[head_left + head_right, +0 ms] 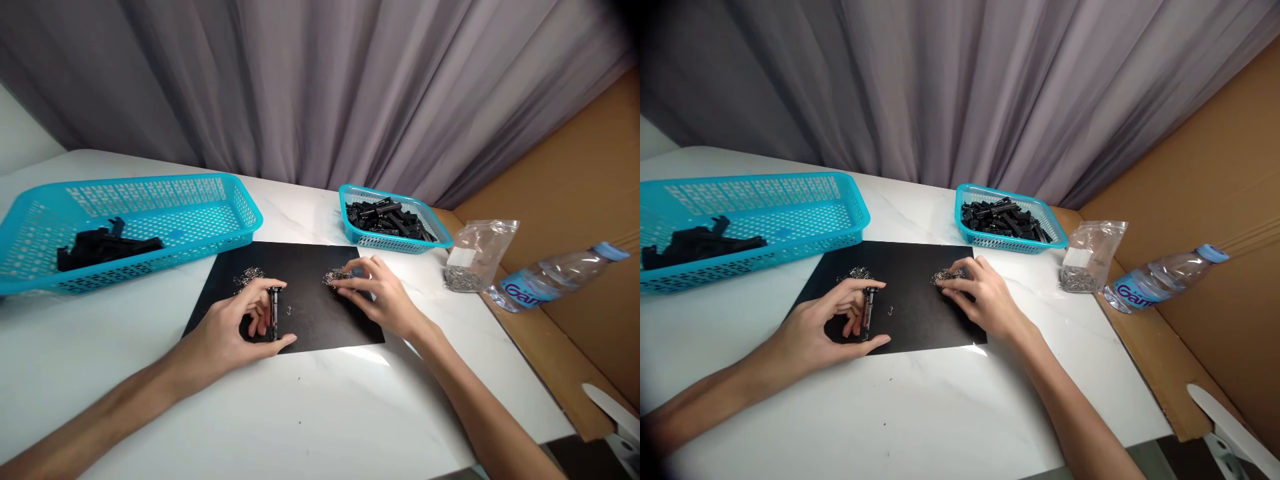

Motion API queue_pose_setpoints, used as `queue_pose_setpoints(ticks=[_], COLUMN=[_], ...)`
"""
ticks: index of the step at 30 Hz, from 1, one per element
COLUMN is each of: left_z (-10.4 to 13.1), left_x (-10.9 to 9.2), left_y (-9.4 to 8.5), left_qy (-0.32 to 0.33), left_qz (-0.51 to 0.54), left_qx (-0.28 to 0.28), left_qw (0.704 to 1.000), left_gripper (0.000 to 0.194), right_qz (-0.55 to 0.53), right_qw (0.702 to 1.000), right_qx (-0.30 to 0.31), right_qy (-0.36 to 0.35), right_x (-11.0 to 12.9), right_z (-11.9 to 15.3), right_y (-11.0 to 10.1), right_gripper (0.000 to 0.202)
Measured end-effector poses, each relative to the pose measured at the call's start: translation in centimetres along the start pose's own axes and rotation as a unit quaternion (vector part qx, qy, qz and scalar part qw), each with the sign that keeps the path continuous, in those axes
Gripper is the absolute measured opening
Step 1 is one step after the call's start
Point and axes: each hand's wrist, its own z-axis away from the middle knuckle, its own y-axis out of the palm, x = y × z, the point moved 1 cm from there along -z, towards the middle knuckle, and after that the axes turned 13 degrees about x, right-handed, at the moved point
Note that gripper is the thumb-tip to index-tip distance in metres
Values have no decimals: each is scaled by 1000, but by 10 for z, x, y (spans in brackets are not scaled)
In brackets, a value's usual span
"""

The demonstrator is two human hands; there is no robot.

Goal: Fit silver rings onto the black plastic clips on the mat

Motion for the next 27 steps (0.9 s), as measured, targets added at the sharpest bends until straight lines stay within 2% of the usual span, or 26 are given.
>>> queue_pose_setpoints(ticks=[2, 4, 10, 13, 16, 19, 23, 27], left_z=[1, 1, 2, 2, 2, 1, 1, 0], left_x=[-1, -2, -3, -3, -5, -8, -13, -17], left_y=[0, 0, 0, 0, -1, -3, -3, 2], left_qy=[-2, -5, -2, -5, -17, -21, -5, -7], left_qz=[-5, -7, 4, 11, 10, -28, -51, 17], left_qx=[-2, -1, 13, 17, 19, -2, -43, -4], left_qw=[1000, 1000, 1000, 1000, 1000, 999, 998, 1000], left_gripper=[62, 62, 61, 61, 63, 64, 65, 63], right_qz=[33, 40, -33, -98, -195, -265, -280, -329], right_qw=[998, 996, 999, 994, 975, 956, 956, 940], right_qx=[57, 76, 24, -33, -68, -54, -24, 1], right_qy=[-21, -27, -10, 27, 83, 117, 89, 92], right_x=[6, 10, 7, 7, 11, 19, 32, 49], right_z=[4, 6, 2, 2, 1, -1, -6, -11], right_y=[-2, -2, 1, 0, 1, 5, 8, 7], right_gripper=[27, 29, 20, 14, 9, 8, 10, 12])
